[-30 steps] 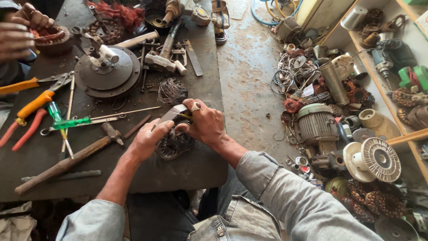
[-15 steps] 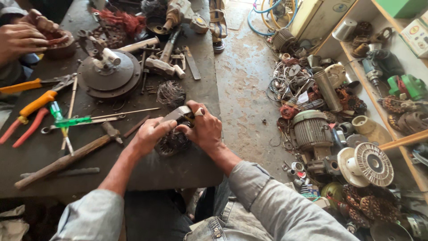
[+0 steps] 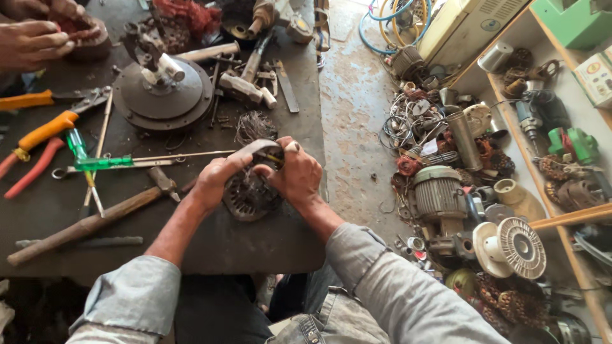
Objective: The person uses a yellow-handled screwdriver to scrape and clean the copper windings inside a cylindrical motor stator. They rotate the stator to access different sections while working at a cluttered workbench.
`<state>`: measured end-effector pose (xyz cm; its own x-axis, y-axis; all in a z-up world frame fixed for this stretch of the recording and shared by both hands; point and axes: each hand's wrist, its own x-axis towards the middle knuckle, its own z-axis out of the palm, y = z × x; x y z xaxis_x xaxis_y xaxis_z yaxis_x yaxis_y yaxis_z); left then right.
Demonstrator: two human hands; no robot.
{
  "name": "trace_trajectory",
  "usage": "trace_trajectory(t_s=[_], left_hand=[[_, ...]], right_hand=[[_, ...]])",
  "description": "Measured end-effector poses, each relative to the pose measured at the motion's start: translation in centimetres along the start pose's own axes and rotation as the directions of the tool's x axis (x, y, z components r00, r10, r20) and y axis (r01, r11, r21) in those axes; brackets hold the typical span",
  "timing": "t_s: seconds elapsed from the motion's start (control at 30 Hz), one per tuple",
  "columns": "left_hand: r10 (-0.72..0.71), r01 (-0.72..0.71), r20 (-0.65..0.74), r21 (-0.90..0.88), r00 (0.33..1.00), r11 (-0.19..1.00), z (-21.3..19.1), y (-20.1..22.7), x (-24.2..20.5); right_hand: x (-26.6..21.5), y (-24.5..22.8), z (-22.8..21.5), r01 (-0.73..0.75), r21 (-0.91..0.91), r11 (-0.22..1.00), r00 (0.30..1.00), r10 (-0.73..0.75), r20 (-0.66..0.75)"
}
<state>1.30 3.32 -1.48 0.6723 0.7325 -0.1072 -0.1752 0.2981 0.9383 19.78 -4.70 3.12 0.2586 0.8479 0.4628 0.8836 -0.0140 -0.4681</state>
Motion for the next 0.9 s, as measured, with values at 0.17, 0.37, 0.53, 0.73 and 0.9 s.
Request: trace_trajectory(t_s=[0.17, 0.37, 0.53, 0.73, 0.9], left_hand=[[0.002, -0.011, -0.135, -0.069, 0.991, 0.998, -0.9, -0.4, -0.1], [0.222, -0.252, 0.145, 0.243, 0.964, 0.937, 2.2, 0.5, -1.1], [0.229, -0.188, 0.044, 0.729, 0.972, 0.658, 5.4, 3.4, -3.8], [0.237, -0.239, 0.108, 0.728, 0.965, 0.643, 6.2, 4.2, -4.5], [0.139, -0.110, 0.043, 0.845, 0.989, 0.524, 4.4, 2.9, -4.2]], right_hand=[[0.7, 0.0, 1.2, 0.042, -0.067, 0.997, 0.999, -0.039, 0.037], [-0.8, 1.9, -1.5, 0.178, 0.120, 0.977, 0.983, -0.182, 0.024], [-6.2, 7.0, -5.9, -0.181, 0.141, 0.973, 0.970, 0.153, 0.191], [-10.5, 8.1, -9.8, -0.289, 0.253, 0.923, 0.868, 0.141, 0.476], [-9.8, 5.3, -9.8, -0.218, 0.268, 0.938, 0.912, 0.098, 0.398]])
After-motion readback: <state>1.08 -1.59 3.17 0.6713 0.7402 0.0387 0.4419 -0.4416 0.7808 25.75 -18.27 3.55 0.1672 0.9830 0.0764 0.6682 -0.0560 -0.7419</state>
